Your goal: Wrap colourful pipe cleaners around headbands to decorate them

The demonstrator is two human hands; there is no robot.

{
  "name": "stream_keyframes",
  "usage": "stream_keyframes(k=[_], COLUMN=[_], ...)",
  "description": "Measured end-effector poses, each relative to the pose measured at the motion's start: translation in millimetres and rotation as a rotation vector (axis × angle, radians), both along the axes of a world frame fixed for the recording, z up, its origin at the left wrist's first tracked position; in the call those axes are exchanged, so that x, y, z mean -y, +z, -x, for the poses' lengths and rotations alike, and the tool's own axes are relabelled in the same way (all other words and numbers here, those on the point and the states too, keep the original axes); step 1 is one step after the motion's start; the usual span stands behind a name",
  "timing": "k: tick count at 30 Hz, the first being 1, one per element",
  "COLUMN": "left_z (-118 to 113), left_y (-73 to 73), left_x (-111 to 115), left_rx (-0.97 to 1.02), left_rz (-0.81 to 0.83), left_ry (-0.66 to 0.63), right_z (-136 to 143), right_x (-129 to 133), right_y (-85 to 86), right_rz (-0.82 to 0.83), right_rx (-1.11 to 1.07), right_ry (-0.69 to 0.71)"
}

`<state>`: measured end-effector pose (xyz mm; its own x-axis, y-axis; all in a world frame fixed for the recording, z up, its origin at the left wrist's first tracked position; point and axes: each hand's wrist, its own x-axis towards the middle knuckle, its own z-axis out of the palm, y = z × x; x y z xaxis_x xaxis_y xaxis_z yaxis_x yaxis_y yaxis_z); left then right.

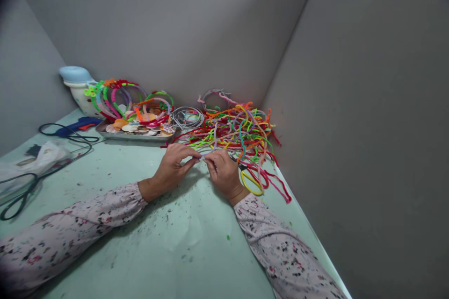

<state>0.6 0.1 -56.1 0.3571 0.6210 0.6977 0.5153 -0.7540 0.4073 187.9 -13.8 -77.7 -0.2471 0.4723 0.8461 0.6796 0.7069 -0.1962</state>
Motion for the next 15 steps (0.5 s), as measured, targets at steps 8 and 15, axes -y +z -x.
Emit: stream_keyframes(k=[8, 15], left_z=[0.3, -0.7], left_y=[-1.2, -2.3], left_x=[-1.8, -4.0], left_rx=[-0.043, -0.091], left_rz=[0.006, 0.020], left_ry=[0.006, 0.002], right_z=[0.3, 0.3], right_x=[0.2, 0.6], right_y=[-0.9, -0.5], right_rz=[0.002, 0.004], right_rx=[0.002, 0.011], right_ry=[-0.006, -0.005])
